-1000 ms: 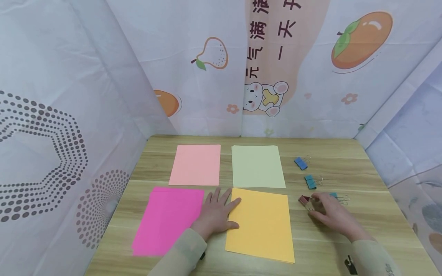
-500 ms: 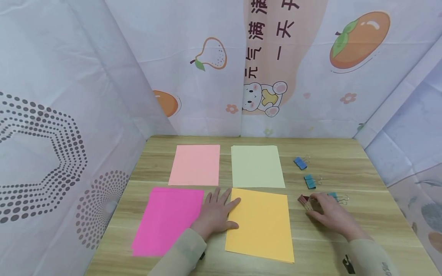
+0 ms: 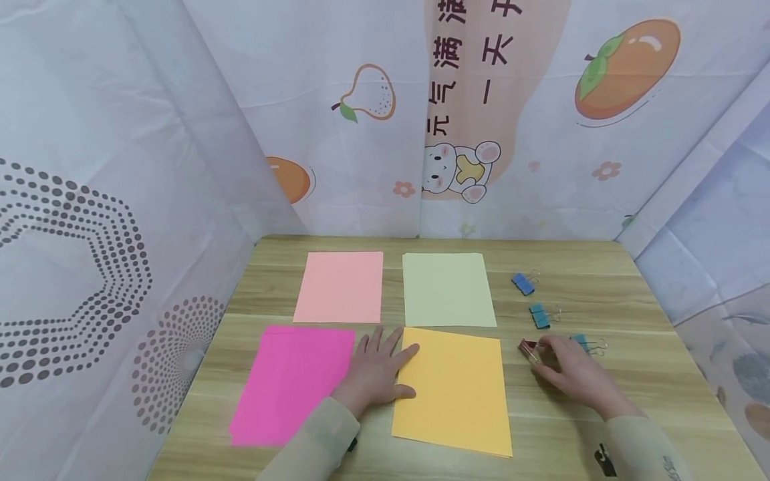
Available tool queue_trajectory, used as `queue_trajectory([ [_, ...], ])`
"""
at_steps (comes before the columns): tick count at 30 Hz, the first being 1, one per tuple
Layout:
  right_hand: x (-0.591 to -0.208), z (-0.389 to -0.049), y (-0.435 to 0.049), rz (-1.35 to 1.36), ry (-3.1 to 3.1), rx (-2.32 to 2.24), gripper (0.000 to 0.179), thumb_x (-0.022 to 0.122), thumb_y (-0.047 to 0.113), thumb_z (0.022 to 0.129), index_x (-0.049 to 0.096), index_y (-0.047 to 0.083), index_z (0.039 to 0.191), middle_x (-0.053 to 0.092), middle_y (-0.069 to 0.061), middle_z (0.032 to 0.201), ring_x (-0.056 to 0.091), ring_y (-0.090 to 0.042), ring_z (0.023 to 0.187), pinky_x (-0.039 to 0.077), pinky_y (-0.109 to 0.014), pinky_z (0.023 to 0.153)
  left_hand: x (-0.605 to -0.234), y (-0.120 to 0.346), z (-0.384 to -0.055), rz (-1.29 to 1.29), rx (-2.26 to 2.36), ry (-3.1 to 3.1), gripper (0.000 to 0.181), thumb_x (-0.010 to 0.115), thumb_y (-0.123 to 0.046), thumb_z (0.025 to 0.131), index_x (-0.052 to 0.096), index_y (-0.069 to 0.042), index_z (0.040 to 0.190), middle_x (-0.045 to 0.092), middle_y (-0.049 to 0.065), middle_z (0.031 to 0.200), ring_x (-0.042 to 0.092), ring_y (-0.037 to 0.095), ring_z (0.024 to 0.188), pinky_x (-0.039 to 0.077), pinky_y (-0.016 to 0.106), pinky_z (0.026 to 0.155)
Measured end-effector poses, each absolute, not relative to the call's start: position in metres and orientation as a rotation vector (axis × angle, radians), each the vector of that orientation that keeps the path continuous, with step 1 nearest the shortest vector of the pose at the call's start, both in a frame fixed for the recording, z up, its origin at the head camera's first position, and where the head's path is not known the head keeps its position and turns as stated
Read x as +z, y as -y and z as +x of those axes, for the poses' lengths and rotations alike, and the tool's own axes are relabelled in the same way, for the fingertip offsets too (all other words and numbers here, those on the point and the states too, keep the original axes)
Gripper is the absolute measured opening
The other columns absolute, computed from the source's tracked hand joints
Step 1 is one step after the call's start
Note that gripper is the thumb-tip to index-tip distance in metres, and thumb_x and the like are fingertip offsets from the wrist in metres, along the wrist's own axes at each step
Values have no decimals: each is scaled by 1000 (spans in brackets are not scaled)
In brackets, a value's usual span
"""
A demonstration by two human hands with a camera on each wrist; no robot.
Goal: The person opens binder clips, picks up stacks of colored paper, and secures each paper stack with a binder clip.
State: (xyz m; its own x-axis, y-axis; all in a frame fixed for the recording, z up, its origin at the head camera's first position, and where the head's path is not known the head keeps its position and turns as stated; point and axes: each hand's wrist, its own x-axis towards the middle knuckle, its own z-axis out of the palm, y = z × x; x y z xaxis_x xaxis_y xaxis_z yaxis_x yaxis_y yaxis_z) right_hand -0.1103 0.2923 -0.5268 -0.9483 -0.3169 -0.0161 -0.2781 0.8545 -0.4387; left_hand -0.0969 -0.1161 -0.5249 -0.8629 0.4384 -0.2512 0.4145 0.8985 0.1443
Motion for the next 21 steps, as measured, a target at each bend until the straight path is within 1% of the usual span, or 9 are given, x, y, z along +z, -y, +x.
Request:
queue_trajectory([
  [7,-525,-114,-290,-457,-2896,-724,39,78,22,90,62,-1,116,68,-13,107,66,-28,97,56,-52,85,-523,116,-96,647,137,-2788,83,65,-70,86,36,-40,158,19,5,170,17,44,154,24,61,119],
  [15,-527,-113,-289,-440,-2898,-671,37,79,24,89,62,2,115,67,-8,104,62,-25,94,56,-50,82,-524,116,-97,635,126,-2778,84,65,-71,86,34,-41,159,17,4,171,15,44,155,23,61,120],
  [21,-526,-113,-288,-434,-2903,-637,37,78,25,89,63,2,114,66,-8,103,58,-23,92,54,-48,79,-524,115,-97,632,129,-2780,85,64,-72,86,34,-41,159,16,3,171,14,44,155,23,61,120],
])
